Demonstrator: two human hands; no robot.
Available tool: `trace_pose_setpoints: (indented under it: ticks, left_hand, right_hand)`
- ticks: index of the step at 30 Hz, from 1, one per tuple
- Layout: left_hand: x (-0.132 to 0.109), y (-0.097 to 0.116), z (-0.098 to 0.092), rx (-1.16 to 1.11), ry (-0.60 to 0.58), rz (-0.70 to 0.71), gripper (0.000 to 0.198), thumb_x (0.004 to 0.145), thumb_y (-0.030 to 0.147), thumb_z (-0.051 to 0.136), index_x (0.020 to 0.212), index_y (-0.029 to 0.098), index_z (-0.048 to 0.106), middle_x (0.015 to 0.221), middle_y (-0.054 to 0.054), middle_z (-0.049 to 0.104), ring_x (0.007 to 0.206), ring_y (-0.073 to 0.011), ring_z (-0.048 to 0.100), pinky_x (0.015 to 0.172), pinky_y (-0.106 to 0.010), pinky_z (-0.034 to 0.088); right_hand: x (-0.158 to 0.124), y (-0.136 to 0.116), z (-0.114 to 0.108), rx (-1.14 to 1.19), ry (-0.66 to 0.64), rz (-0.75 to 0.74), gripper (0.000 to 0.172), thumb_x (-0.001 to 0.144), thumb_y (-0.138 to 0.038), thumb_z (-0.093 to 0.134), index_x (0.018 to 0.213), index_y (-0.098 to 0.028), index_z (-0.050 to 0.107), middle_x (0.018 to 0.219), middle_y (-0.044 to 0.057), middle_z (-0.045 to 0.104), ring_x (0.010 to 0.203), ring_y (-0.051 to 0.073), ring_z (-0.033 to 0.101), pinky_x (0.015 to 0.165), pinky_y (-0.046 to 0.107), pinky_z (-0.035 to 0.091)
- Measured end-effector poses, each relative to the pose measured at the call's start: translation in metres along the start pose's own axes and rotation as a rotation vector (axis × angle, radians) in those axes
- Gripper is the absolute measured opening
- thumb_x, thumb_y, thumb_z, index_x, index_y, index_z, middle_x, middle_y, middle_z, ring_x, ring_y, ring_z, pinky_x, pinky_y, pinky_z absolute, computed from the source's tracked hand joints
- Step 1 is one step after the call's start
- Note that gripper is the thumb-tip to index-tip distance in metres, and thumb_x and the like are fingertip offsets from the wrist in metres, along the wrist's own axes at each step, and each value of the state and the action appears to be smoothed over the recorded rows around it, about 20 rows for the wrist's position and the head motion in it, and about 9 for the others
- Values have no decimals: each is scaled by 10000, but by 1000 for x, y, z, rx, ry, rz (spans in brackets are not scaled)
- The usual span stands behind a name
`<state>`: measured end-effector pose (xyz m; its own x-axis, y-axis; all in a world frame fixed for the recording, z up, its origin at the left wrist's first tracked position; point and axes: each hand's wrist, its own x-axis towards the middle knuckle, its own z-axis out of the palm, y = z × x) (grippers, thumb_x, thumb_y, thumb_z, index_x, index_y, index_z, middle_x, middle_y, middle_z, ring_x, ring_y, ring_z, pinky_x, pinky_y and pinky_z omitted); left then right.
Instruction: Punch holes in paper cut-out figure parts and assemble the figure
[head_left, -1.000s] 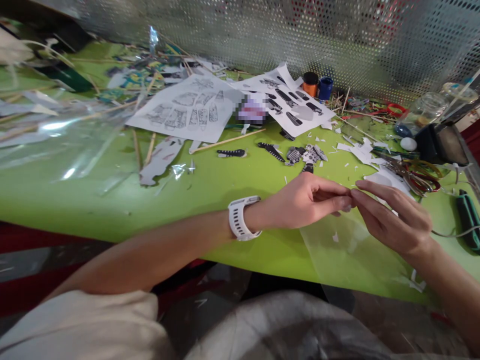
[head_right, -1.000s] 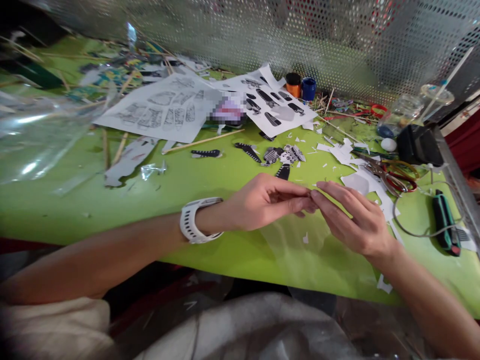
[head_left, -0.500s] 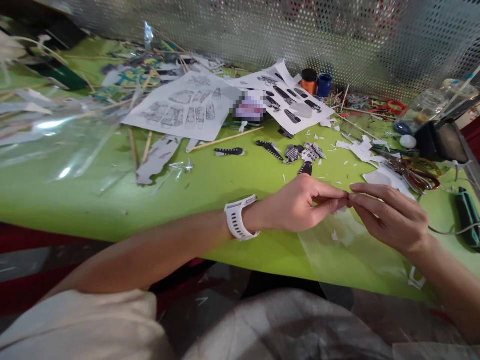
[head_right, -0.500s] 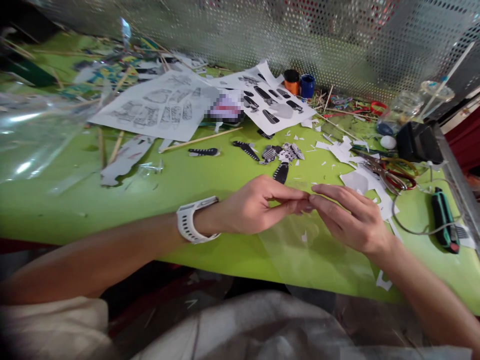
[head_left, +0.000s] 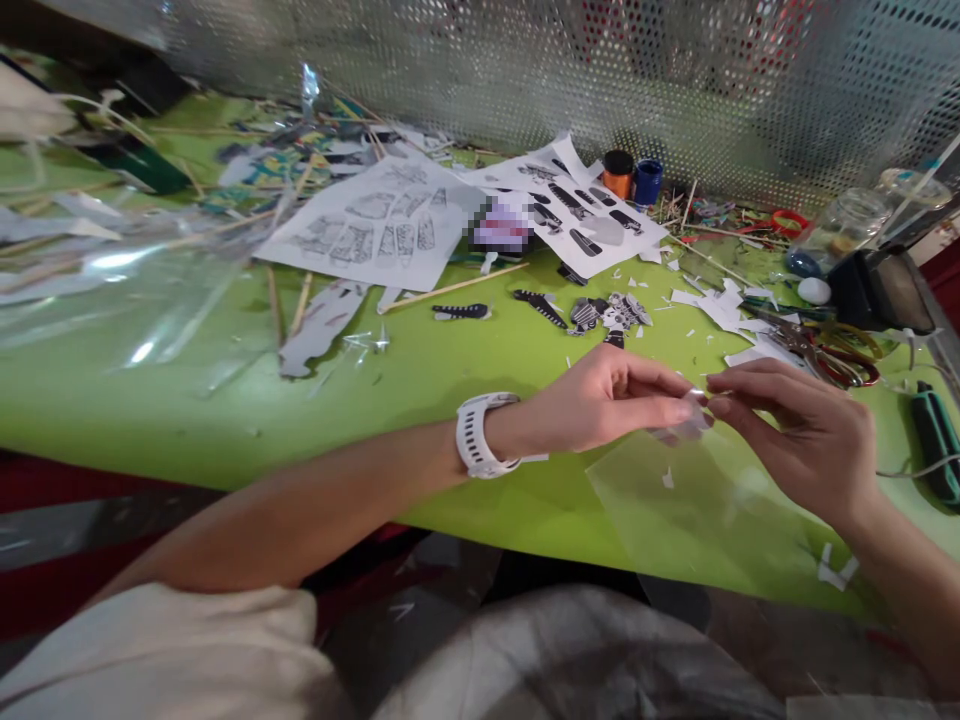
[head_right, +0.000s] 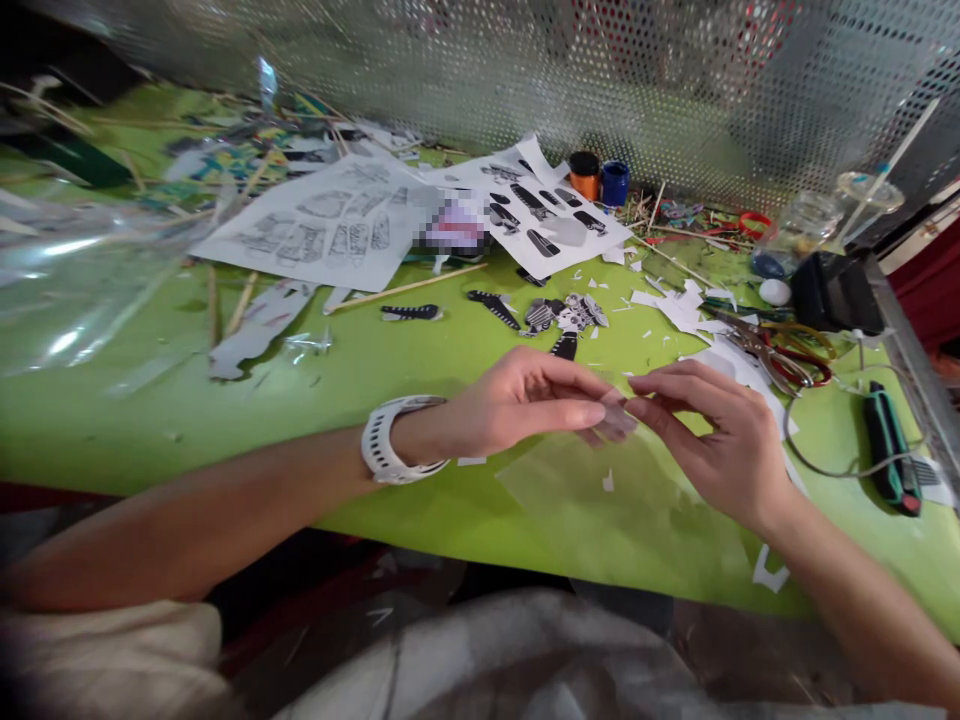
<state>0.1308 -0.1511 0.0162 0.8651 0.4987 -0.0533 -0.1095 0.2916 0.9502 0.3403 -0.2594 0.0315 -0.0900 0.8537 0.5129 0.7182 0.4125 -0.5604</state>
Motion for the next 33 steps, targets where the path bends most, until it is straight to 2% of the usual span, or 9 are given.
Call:
trace_pose_setpoints:
  ticks: [3,6,13,27,33]
  left_hand:
    - [2,2,-4,1,-39,-22,137,858,265,860,929,148,870,958,-99,864,851,-213,836,727,-255,699]
    - [1,2,-8,-24,-86,-38,108,857,257,869,921,170,873,922,-80,864,823,-207,836,654,-231,688]
    - [-1,5,-10,-36,-173,-101,149,875,259,854,982,157,873,1018,-119,862,969,-270,846,699,-282,721]
    - [-1,8,-11,-17,-161,-103,87,862,182,832,935,189,880,911,-54,864,843,-213,845,635,-248,712]
    - [-1,12,-8,38,-97,-131,59,804,152,843,857,156,869,837,-56,852,766,-181,827,624,-198,682]
  right_hand:
    - [1,2,-3,187,-83,46,205,955,-142,757,1083,-289,821,941,23,798,792,166,754,644,274,605]
    - [2,3,-5,259,-114,3,261,933,-106,772,1096,-302,829,919,16,806,786,165,752,678,288,607]
    - [4,0,-4,249,-79,-87,336,896,-70,799,1100,-333,849,908,8,822,784,174,764,680,295,612]
    - [1,-1,-5,199,-76,-112,382,880,-18,785,1113,-313,847,939,22,807,777,175,757,656,293,603]
    - [-2,-3,-4,139,-86,-130,347,901,-44,783,1119,-308,841,952,21,807,771,159,762,642,264,601]
